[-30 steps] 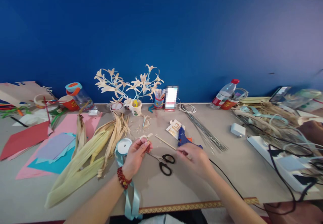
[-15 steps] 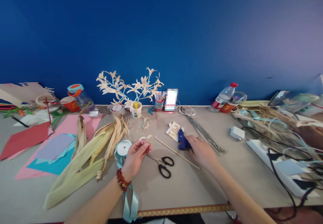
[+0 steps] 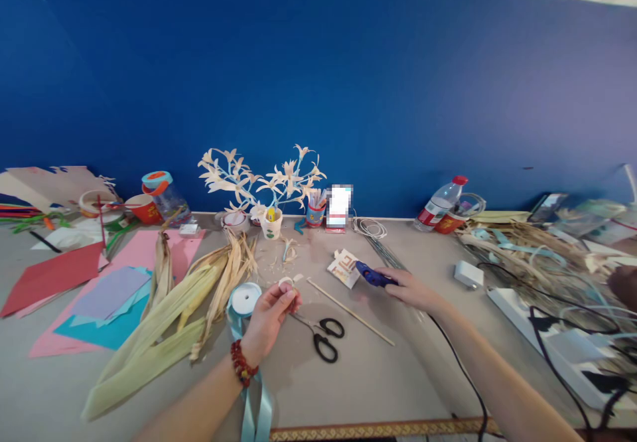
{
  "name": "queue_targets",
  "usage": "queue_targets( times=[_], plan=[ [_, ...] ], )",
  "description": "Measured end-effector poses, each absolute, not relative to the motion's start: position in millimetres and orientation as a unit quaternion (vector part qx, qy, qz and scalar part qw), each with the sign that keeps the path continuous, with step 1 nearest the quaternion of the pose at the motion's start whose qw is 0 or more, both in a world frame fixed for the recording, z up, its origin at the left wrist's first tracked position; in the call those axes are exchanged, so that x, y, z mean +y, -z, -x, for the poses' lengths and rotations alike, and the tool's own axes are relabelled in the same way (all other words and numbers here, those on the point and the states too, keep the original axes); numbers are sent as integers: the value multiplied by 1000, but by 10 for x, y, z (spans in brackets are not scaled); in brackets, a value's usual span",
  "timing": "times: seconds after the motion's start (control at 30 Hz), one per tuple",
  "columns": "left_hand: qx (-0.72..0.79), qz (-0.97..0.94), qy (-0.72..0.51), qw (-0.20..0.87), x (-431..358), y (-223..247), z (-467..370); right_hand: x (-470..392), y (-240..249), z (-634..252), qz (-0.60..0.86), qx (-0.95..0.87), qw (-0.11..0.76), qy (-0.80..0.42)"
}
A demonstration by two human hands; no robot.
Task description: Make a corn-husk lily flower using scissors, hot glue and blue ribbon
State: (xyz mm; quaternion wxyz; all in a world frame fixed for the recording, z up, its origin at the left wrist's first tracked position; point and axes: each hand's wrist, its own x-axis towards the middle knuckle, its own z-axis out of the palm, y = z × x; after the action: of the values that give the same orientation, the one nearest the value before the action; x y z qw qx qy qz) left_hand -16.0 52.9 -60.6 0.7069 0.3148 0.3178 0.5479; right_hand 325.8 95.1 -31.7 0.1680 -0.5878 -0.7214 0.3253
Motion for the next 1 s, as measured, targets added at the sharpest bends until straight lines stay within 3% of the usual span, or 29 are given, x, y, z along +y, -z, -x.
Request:
queue_targets(
  times=[0.17,0.33,0.43,0.63,0.83,1.0],
  plan=[
    [322,-318,-550,702,527,599,156,997,415,-3291,591,-547,268,-529],
    [318,-311,-549,708,538,604,160,940,391,-3211,548,-497,445,-504],
    [315,-307,-547,713,532,608,151,828,287,-3048,532,-485,492,-490],
    [301,-287,-553,722,511,600,129,354,179,-2430,503,-594,410,-475],
    [281,-274,-556,732,494,565,147,59,210,-1976,475,-721,379,-334],
    [260,-269,-558,741,488,560,160,85,209,-1878,467,-754,353,-297]
  ],
)
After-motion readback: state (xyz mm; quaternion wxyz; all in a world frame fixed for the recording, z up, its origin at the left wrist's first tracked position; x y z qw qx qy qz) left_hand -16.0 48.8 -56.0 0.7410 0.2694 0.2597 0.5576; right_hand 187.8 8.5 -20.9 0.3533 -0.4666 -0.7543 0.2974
